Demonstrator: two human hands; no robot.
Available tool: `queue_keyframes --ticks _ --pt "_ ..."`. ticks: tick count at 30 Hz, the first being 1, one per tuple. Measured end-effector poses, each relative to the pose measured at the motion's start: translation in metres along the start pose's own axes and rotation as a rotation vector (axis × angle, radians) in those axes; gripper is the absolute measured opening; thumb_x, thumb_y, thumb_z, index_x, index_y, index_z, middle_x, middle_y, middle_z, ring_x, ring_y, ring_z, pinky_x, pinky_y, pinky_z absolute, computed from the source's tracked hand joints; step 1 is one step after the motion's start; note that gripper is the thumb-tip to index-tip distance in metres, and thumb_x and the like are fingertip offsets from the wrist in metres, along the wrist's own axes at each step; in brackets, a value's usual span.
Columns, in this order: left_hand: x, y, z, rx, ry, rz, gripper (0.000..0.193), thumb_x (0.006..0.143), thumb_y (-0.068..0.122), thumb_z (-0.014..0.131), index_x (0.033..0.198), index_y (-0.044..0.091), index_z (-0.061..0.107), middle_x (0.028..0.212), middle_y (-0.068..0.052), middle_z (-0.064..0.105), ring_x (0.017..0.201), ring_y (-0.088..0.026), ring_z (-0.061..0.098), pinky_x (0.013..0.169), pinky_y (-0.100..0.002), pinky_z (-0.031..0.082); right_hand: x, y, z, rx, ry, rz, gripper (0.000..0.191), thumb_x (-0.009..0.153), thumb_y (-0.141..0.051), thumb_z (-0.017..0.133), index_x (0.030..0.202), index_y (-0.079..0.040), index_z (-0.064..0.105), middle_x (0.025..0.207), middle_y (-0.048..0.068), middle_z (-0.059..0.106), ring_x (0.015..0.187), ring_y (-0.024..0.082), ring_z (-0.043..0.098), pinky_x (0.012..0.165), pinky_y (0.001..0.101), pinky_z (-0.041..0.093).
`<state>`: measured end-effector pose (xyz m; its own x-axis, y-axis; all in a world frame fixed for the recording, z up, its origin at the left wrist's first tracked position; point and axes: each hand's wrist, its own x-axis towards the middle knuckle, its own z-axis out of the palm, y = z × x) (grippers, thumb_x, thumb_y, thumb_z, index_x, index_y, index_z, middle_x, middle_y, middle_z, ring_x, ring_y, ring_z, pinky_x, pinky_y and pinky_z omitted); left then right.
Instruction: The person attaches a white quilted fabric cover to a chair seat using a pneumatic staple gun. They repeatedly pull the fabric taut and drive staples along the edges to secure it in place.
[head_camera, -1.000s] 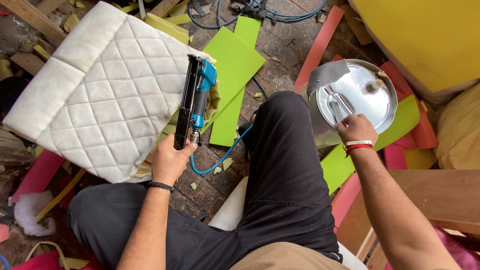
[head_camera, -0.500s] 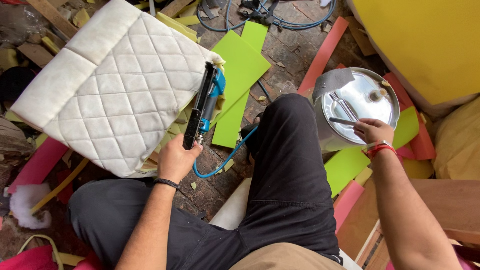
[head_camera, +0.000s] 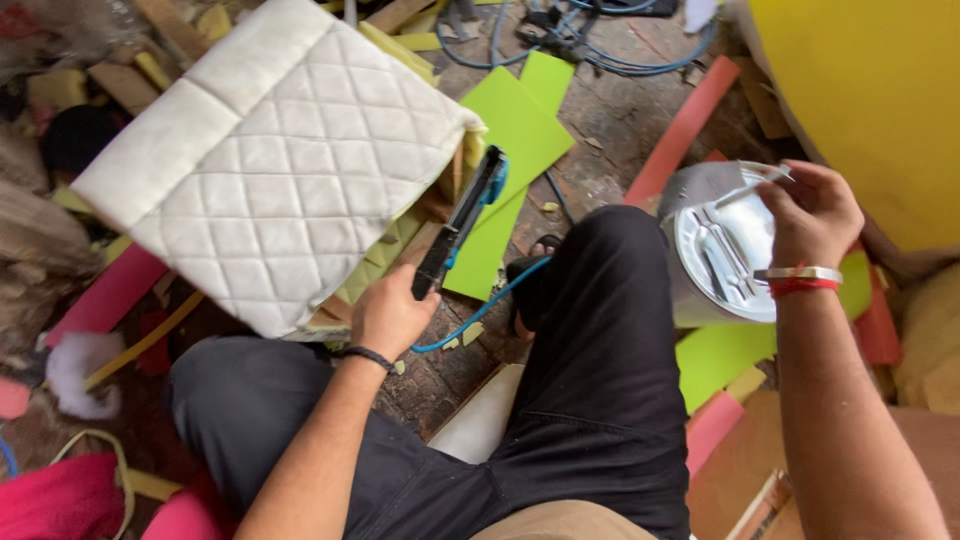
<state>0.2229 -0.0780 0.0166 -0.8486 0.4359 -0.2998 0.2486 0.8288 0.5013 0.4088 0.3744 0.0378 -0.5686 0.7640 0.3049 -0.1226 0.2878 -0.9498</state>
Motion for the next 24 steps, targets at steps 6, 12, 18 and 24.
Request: queue_keyframes --ticks 6,12,18,24 --pt "0.001 -0.005 -0.002 0.074 0.257 0.224 0.052 0.074 0.029 0.081 0.118 0.005 0.068 0.102 -0.018 0.074 0.082 -0.032 0.074 0.066 -0.046 0.059 -0.032 -0.074 0.195 -0.364 -0.849 -0.598 0.028 0.081 -0.002 0.081 0.107 -0.009 0.074 0.104 0.008 0.074 0.094 0.026 0.073 0.08 0.0361 0.058" --pt "-0.003 -0.017 -0.019 0.084 0.04 0.034 0.04 0.087 0.032 0.076 0.119 0.01 0.068 0.085 -0.014 0.076 0.081 -0.031 0.075 0.076 -0.049 0.058 -0.05 -0.084 0.293 -0.526 -1.084 -0.821 0.023 0.081 -0.011 0.081 0.104 -0.013 0.077 0.1 0.004 0.075 0.097 0.027 0.071 0.084 0.0401 0.056" --pt "0.004 -0.032 -0.03 -0.065 0.134 0.039 0.031 0.083 0.029 0.079 0.105 0.009 0.07 0.08 -0.013 0.073 0.078 -0.03 0.071 0.072 -0.048 0.058 -0.061 -0.038 0.305 -0.32 -0.631 -0.715 0.03 0.088 -0.004 0.075 0.116 -0.013 0.072 0.117 0.008 0.075 0.109 0.025 0.072 0.096 0.0382 0.058" --pt "0.002 -0.043 -0.04 -0.817 -0.056 -0.017 0.017 0.082 0.014 0.075 0.088 0.007 0.06 0.069 -0.003 0.064 0.051 -0.012 0.057 0.046 -0.032 0.047 -0.064 0.013 0.347 0.298 -0.377 0.682 0.058 0.087 -0.042 0.076 0.125 -0.01 0.045 0.089 0.005 0.063 0.079 0.019 0.063 0.076 0.0448 0.059"
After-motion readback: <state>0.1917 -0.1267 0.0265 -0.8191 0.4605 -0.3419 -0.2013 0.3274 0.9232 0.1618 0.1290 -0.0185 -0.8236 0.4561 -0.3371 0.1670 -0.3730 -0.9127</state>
